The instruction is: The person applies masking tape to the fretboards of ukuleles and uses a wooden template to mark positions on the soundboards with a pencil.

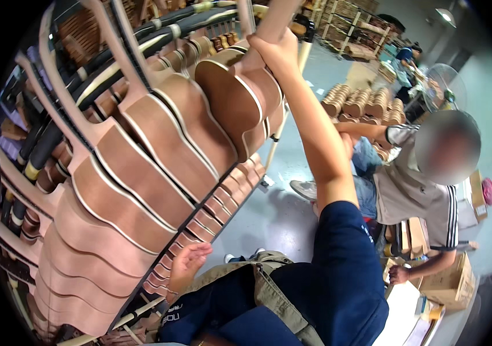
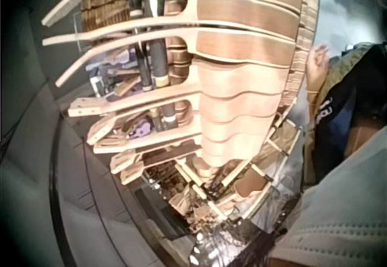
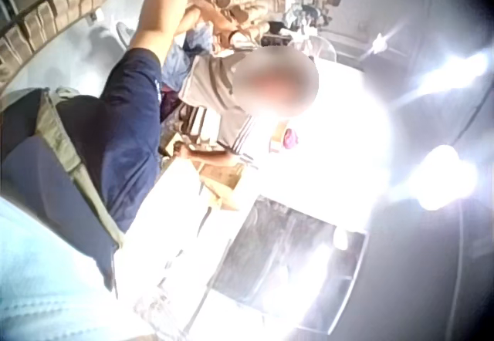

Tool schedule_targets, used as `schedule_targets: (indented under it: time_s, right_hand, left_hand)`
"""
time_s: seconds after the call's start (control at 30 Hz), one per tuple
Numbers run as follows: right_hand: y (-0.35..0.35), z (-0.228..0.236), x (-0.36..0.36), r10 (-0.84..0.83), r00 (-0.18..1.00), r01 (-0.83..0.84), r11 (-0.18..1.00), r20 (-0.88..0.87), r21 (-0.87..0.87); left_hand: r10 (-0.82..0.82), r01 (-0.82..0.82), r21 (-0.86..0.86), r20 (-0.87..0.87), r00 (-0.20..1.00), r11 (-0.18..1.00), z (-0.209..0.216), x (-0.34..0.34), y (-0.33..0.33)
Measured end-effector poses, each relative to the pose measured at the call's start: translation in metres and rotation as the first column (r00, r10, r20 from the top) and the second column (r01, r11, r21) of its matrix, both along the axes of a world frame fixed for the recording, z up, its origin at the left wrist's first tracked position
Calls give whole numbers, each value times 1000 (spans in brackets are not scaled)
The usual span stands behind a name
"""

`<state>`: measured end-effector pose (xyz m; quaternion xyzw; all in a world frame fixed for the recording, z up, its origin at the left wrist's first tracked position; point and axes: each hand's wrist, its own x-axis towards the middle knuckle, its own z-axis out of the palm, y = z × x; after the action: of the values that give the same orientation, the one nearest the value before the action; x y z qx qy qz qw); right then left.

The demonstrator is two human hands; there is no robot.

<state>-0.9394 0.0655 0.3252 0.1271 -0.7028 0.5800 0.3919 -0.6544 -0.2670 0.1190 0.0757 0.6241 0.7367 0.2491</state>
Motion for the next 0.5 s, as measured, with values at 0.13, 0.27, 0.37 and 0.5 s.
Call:
schedule_targets:
  time_s: [0.13, 0.27, 0.37, 0.5]
  right_hand:
    - [36, 6, 99, -106, 985, 63, 956, -138, -288]
    - [44, 23, 186, -177, 966, 144, 974, -189, -175]
    - [25, 10, 249, -346, 929, 337, 937, -127, -90]
    - [-2, -60, 304, -463, 884, 464, 886, 62, -15]
  left_hand:
    - [-84, 72, -77, -159, 984, 994, 4, -21, 20]
    - [52, -58, 1, -445, 894, 998, 28, -42, 53]
    - [232, -154, 181, -585, 777, 971, 51, -48, 82]
    - [139, 63, 218, -790, 597, 974, 61, -62, 138]
